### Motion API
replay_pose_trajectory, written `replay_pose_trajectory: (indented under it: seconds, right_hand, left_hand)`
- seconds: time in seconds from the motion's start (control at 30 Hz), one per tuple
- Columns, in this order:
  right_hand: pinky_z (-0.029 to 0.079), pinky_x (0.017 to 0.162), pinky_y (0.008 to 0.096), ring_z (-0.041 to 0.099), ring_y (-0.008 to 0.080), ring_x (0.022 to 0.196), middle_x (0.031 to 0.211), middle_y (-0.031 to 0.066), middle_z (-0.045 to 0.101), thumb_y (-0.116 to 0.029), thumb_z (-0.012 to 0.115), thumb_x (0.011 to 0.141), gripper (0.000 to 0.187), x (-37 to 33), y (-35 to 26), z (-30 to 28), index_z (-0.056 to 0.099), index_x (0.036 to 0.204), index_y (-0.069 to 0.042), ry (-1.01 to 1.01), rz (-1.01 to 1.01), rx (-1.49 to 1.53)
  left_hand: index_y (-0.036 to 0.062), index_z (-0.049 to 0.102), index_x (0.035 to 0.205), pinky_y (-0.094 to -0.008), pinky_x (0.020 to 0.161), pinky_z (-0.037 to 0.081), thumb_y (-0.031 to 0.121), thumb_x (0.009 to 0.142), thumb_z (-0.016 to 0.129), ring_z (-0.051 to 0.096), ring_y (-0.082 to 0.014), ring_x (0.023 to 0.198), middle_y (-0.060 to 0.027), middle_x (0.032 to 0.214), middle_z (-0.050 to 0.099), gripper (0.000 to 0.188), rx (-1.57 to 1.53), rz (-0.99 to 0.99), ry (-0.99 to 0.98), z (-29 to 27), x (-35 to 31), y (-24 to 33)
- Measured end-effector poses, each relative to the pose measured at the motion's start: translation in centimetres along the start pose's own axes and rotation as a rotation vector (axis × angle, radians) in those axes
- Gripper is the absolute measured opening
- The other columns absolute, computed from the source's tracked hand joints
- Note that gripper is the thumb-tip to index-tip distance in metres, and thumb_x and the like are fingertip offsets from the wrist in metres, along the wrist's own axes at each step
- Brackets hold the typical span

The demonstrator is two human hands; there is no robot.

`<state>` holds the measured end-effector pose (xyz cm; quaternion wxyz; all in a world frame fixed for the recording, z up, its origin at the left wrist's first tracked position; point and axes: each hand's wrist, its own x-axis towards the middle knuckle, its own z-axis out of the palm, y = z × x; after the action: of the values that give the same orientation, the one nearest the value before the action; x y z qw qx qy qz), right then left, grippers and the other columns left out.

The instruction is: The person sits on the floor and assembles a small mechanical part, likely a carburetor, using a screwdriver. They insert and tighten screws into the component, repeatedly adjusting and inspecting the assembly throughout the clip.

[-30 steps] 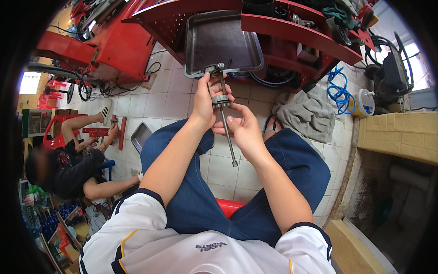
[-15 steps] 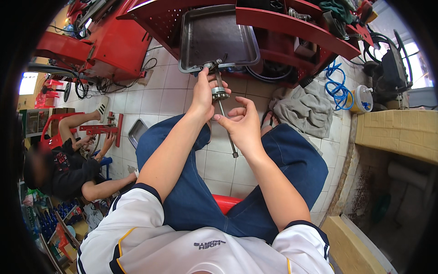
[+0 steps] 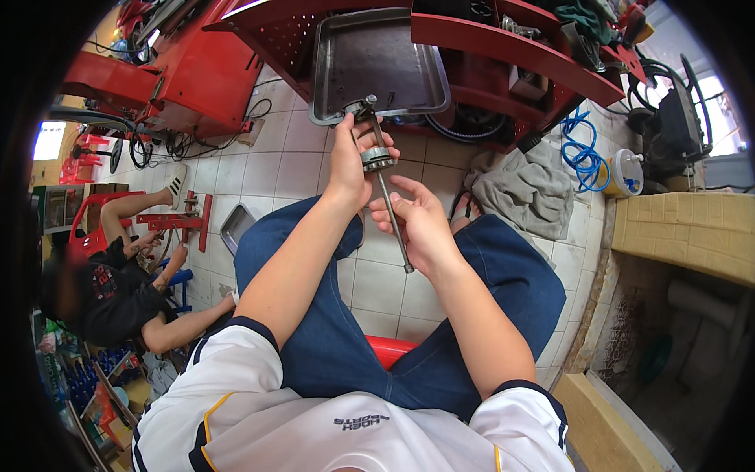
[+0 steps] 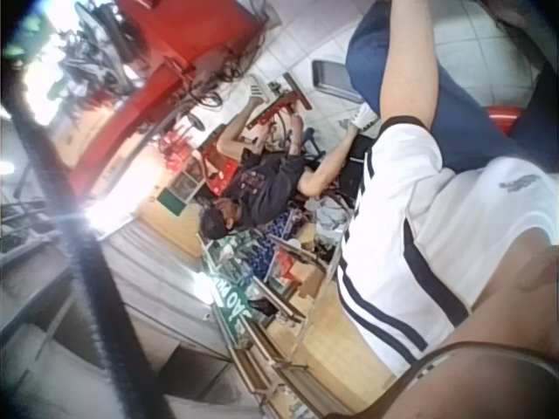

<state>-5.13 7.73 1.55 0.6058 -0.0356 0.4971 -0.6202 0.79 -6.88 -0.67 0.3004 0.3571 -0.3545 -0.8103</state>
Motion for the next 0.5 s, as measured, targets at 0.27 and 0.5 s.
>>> replay_pose_trajectory:
  seconds: [0.27,0.5]
  right_hand:
    - [0.053,0.072,0.0258,0.060,0.0105,0.078,0.094,0.0070,0.063,-0.008,0.080,0.085,0.059,0.2,2.2,0.3,0.047,0.134,0.001,0.256,-0.543,-0.637]
    - [0.054,0.071,0.0264,0.063,0.0128,0.076,0.089,0.0072,0.066,-0.001,0.080,0.083,0.046,0.6,2.9,0.5,0.057,0.122,0.002,0.387,-0.600,-0.644]
  left_hand:
    - [0.0039,0.055,0.113,-0.0333,0.069,0.055,0.050,0.105,0.034,0.067,-0.0201,0.072,-0.0087,0.082,0.064,0.051,0.147,0.119,0.061,0.2,-0.2,0.4]
    - [0.0047,0.055,0.104,-0.0331,0.069,0.055,0.049,0.108,0.031,0.067,-0.0193,0.074,-0.0084,0.083,0.064,0.051,0.168,0.216,0.032,1.0,-0.5,-0.2]
